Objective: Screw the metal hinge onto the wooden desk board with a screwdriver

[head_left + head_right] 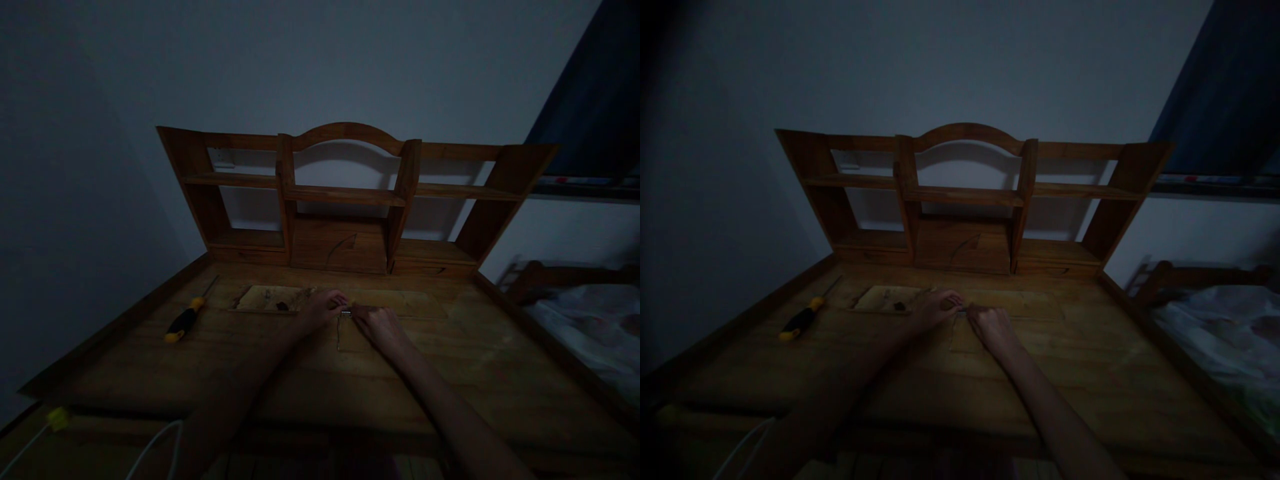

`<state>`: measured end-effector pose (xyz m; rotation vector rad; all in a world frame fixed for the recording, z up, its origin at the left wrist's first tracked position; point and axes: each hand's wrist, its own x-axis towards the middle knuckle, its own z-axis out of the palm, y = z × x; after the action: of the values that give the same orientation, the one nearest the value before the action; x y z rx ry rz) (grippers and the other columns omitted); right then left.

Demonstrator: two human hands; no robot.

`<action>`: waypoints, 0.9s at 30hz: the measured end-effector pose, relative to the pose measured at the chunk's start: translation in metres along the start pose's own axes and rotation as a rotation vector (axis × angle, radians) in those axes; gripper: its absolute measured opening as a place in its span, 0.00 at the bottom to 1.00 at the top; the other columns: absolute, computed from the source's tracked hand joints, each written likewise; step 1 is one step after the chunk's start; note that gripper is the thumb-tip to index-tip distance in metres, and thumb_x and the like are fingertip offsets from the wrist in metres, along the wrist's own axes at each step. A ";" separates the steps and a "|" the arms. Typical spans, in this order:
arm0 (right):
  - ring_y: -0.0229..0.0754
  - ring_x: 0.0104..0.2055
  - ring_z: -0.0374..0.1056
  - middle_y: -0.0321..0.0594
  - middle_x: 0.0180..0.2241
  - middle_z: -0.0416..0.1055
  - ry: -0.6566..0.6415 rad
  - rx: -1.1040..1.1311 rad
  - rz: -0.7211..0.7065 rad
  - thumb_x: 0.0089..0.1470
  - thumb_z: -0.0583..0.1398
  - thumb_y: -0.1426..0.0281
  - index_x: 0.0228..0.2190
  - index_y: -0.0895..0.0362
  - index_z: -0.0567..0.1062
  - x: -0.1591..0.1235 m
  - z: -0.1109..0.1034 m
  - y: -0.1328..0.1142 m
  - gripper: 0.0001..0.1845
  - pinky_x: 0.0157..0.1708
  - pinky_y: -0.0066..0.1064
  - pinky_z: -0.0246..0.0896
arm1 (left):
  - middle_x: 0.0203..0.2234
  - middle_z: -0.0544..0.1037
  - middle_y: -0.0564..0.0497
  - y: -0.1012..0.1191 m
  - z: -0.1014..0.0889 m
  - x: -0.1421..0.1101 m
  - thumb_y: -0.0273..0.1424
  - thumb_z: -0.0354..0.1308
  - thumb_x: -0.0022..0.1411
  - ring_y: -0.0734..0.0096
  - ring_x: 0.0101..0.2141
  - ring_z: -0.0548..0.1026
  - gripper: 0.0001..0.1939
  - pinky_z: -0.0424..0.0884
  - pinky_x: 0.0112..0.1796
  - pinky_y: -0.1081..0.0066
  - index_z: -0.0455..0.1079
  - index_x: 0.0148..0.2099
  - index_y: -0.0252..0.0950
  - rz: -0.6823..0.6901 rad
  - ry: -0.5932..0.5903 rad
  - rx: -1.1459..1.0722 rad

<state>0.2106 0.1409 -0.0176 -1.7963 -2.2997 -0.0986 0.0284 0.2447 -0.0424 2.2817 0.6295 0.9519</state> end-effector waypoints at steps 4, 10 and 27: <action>0.42 0.40 0.75 0.42 0.41 0.78 0.014 -0.005 -0.009 0.67 0.49 0.66 0.43 0.52 0.75 -0.001 0.000 0.000 0.15 0.33 0.28 0.54 | 0.35 0.80 0.49 -0.001 0.001 0.000 0.24 0.58 0.59 0.71 0.36 0.78 0.08 0.74 0.41 0.71 0.71 0.43 0.33 0.003 -0.008 -0.043; 0.42 0.38 0.74 0.40 0.40 0.78 0.036 -0.011 -0.016 0.67 0.50 0.66 0.41 0.52 0.75 0.000 0.003 0.000 0.15 0.32 0.28 0.53 | 0.37 0.79 0.50 0.000 0.001 -0.001 0.24 0.57 0.60 0.71 0.39 0.77 0.10 0.73 0.44 0.70 0.71 0.45 0.35 0.020 -0.045 -0.057; 0.41 0.38 0.74 0.41 0.40 0.78 0.021 -0.029 0.000 0.68 0.48 0.64 0.42 0.52 0.75 -0.001 0.000 -0.002 0.16 0.33 0.28 0.53 | 0.37 0.76 0.50 -0.006 0.000 -0.001 0.33 0.56 0.67 0.69 0.42 0.73 0.08 0.68 0.45 0.70 0.76 0.42 0.39 0.078 -0.051 0.189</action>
<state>0.2094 0.1394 -0.0177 -1.7998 -2.2951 -0.1508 0.0263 0.2482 -0.0469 2.5051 0.6361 0.9005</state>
